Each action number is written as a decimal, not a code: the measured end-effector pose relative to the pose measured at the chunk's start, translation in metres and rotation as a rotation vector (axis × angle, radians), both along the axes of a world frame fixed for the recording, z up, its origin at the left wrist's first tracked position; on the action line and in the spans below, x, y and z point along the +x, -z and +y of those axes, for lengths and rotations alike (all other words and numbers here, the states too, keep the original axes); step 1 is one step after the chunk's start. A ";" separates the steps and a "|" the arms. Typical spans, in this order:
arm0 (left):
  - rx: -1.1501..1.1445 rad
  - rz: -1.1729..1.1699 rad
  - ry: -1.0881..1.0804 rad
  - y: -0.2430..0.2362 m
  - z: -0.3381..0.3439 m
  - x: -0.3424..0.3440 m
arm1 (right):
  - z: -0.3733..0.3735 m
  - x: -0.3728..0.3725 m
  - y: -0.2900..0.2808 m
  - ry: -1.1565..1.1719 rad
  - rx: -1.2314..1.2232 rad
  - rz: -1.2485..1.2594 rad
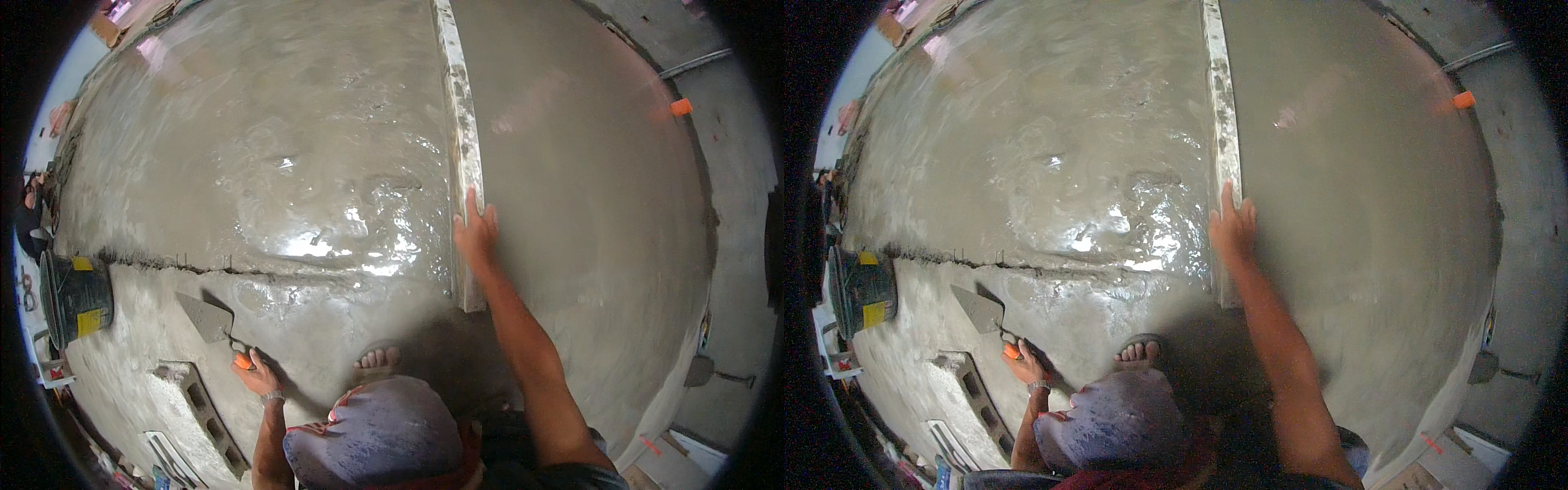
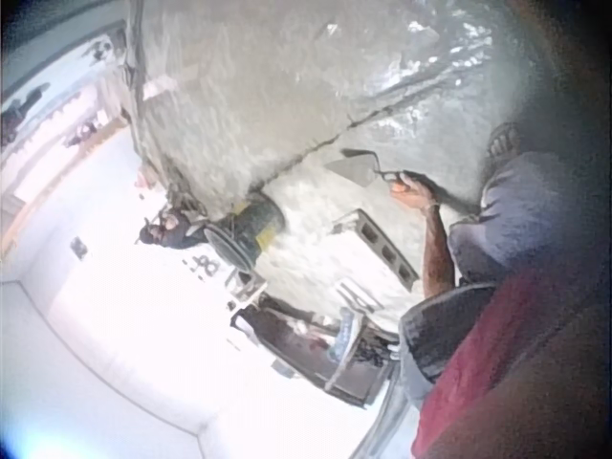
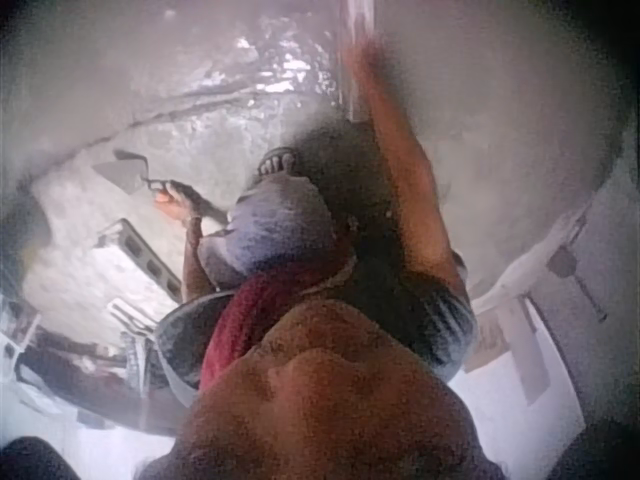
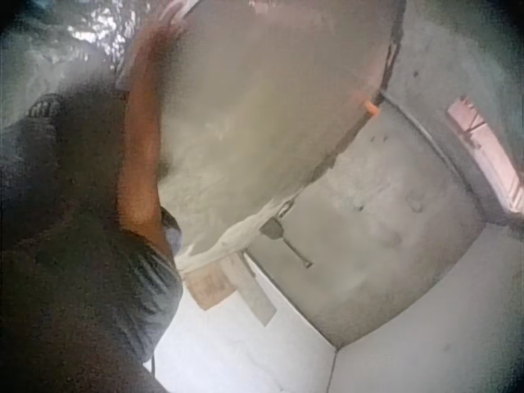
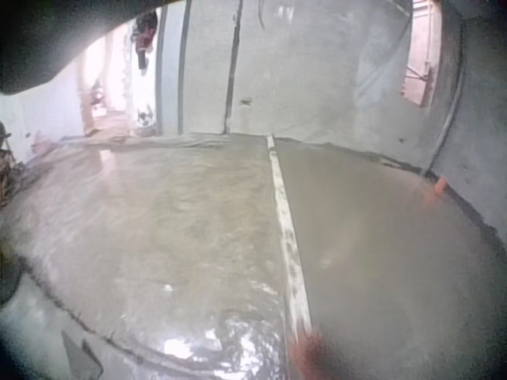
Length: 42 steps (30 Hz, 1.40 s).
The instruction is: The person uses a long straightedge to level wet concrete on a floor, repeatedly dragging it across the surface. They also use a trowel to fill low spots and smooth the concrete around the straightedge.
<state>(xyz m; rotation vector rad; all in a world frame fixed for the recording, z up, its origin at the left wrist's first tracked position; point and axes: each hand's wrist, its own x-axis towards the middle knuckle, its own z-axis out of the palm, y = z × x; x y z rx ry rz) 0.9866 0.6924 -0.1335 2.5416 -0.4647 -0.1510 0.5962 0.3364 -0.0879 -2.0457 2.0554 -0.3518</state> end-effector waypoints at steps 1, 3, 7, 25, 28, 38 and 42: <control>0.010 -0.017 -0.004 0.002 0.003 0.002 | 0.005 0.000 0.000 0.001 0.026 -0.004; 0.015 -0.055 -0.005 0.005 0.005 0.006 | 0.003 0.002 -0.003 -0.002 0.025 -0.018; -0.015 -0.059 0.014 0.005 0.002 0.002 | -0.012 0.002 -0.004 -0.013 -0.023 -0.040; -0.029 -0.079 0.015 0.007 0.012 0.008 | 0.007 0.008 -0.001 -0.033 0.060 -0.022; -0.024 -0.067 0.005 0.006 0.007 0.005 | 0.003 0.006 0.000 -0.011 -0.007 0.029; -0.021 -0.083 0.024 0.001 0.006 0.003 | 0.014 0.010 -0.007 -0.025 0.073 -0.006; -0.026 -0.078 0.051 0.002 0.001 0.001 | -0.003 0.010 0.005 -0.013 -0.081 0.015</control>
